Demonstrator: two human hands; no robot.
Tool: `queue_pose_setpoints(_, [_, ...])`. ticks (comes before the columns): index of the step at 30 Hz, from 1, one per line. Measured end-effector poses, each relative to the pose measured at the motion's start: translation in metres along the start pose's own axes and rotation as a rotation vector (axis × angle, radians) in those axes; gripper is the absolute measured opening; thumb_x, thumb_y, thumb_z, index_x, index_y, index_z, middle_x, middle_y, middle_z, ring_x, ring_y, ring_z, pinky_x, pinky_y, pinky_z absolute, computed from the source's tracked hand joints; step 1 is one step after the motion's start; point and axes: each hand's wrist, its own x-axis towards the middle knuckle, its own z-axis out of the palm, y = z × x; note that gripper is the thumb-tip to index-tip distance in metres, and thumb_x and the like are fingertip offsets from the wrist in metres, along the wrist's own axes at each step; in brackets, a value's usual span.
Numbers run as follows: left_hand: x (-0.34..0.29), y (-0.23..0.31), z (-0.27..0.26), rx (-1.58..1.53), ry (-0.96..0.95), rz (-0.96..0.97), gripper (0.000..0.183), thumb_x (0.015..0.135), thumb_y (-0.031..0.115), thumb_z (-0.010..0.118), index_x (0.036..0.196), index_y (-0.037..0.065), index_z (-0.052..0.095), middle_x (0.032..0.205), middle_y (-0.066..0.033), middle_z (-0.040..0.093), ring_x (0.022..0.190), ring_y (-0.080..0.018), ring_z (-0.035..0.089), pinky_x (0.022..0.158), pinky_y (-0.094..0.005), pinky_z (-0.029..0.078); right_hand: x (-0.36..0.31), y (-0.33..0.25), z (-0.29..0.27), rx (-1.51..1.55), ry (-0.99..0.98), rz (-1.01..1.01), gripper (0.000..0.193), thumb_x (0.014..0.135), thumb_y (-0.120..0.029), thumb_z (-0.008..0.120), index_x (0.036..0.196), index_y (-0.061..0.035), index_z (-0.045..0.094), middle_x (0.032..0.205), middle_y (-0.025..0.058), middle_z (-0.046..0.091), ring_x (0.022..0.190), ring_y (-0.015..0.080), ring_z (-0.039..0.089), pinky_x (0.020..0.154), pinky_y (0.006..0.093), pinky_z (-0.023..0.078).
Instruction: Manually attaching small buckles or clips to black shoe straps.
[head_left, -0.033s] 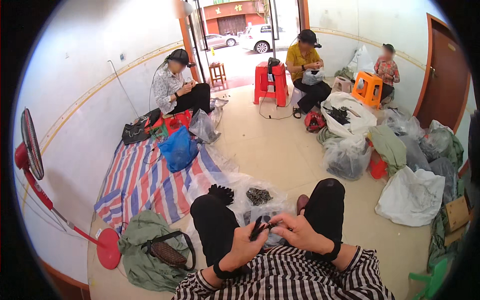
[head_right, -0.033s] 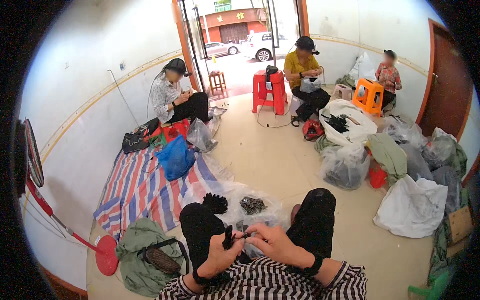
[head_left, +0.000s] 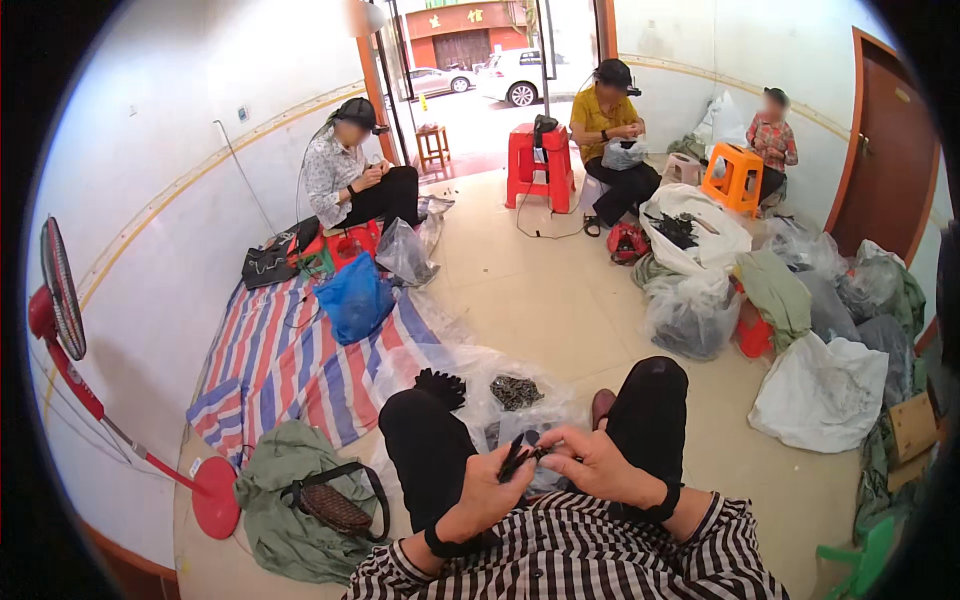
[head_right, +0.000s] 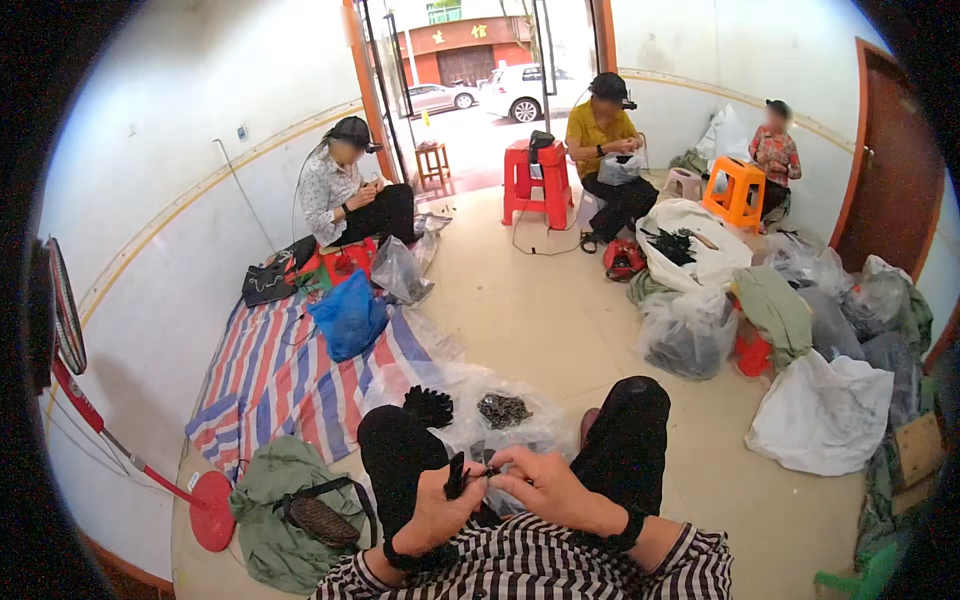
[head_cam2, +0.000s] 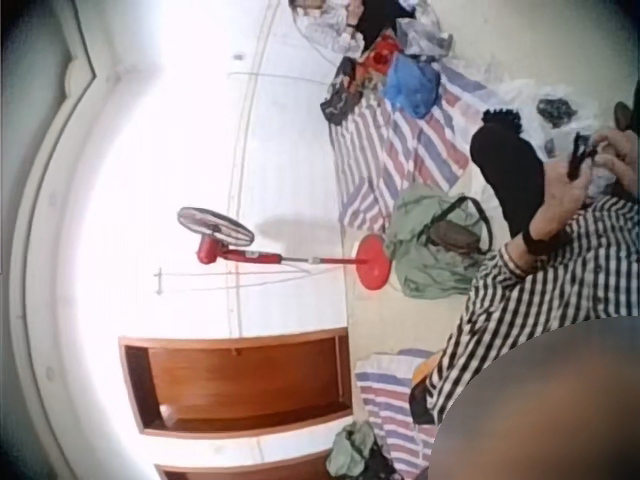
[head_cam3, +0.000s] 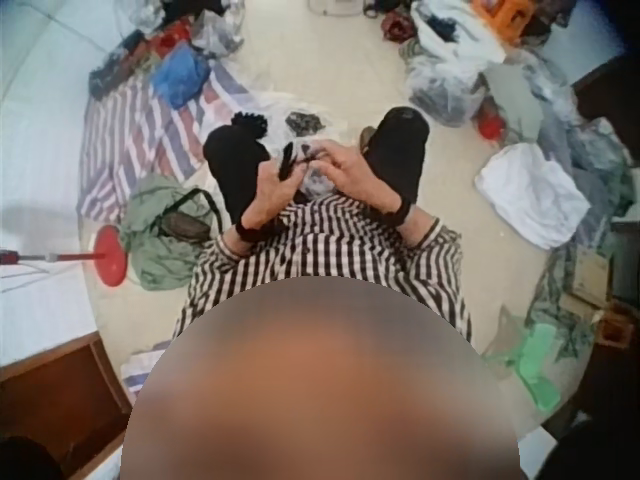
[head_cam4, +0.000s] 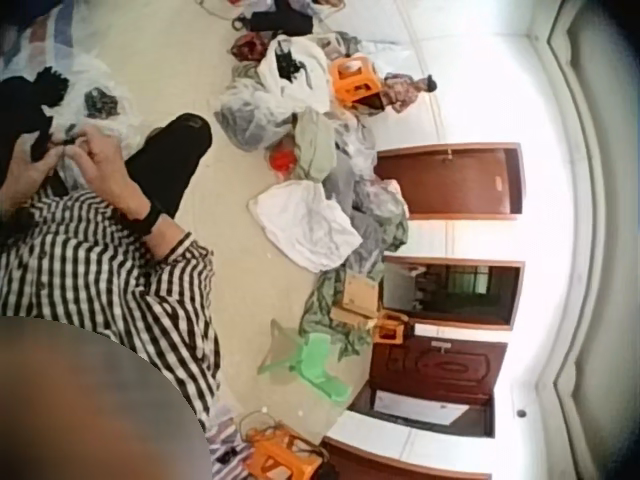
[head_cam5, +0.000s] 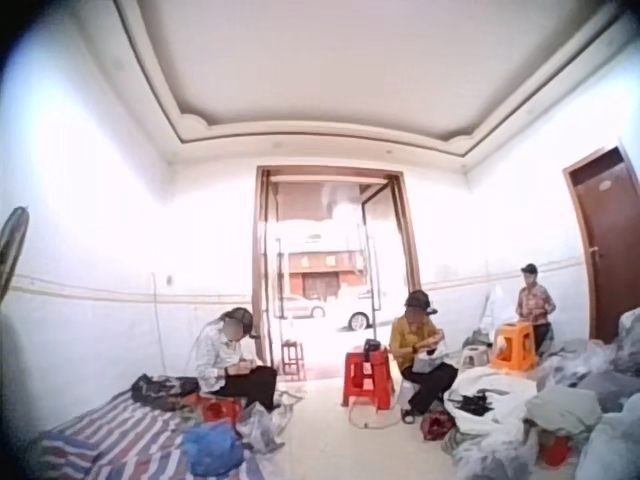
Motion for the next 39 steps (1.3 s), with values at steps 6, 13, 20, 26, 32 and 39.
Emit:
queue_pose_setpoints(6, [0.001,-0.001,-0.006,0.099,-0.081,0.163,0.011,0.077,0.007,0.061,0.087,0.002,0.060,0.057,-0.0064,0.054,0.050,-0.0052,0.046,0.046,-0.0241,0.039,-0.005,0.005,0.001,0.305,-0.131,0.225,0.020,0.084,-0.014,0.061,0.097,-0.0045,0.049,0.056,-0.0053,0.043,0.054,0.0024,0.036,0.048,0.0203,0.029])
queue_pose_setpoints(13, [-0.001,0.013,-0.003,0.091,-0.143,0.083,0.010,0.075,0.006,0.062,0.083,0.000,0.060,0.057,-0.0046,0.051,0.052,-0.0055,0.046,0.048,-0.0232,0.039,-0.009,0.006,-0.001,0.452,-0.204,0.328,0.015,0.084,-0.013,0.060,0.092,-0.0062,0.050,0.059,-0.0101,0.041,0.052,-0.0009,0.032,0.047,0.0159,0.023])
queue_pose_setpoints(20, [0.003,0.007,-0.009,-0.044,-0.292,-0.019,0.011,0.079,0.007,0.062,0.088,0.001,0.061,0.061,0.0032,0.051,0.057,-0.0023,0.042,0.050,-0.0198,0.036,-0.012,0.012,-0.011,0.646,-0.281,0.394,0.014,0.088,-0.019,0.056,0.090,-0.0060,0.051,0.057,-0.0091,0.040,0.050,-0.0002,0.032,0.044,0.0167,0.022])
queue_pose_setpoints(26, [0.005,0.009,-0.005,-0.236,-0.293,-0.133,0.011,0.078,0.006,0.063,0.087,0.000,0.062,0.064,0.0044,0.052,0.059,-0.0014,0.044,0.050,-0.0189,0.035,-0.017,0.008,-0.013,0.831,-0.260,0.397,0.014,0.090,-0.020,0.052,0.091,-0.0056,0.050,0.056,-0.0087,0.036,0.047,0.0005,0.029,0.042,0.0175,0.021])
queue_pose_setpoints(32, [-0.004,0.012,-0.005,-0.156,-0.366,-0.058,0.014,0.075,0.003,0.066,0.088,-0.001,0.064,0.069,-0.0001,0.060,0.060,-0.0042,0.051,0.054,-0.0199,0.041,-0.031,0.004,-0.010,0.795,-0.252,0.390,0.012,0.091,-0.018,0.050,0.091,-0.0055,0.050,0.058,-0.0081,0.037,0.049,0.0006,0.030,0.042,0.0172,0.021])
queue_pose_setpoints(39, [0.001,0.023,0.000,-0.316,-0.264,-0.324,0.014,0.076,0.005,0.064,0.090,0.000,0.062,0.077,0.0008,0.061,0.070,-0.0049,0.055,0.066,-0.0206,0.045,-0.027,0.001,-0.015,0.613,-0.056,0.393,0.014,0.089,-0.019,0.050,0.090,-0.0056,0.053,0.063,-0.0072,0.042,0.053,0.0012,0.036,0.047,0.0169,0.030])
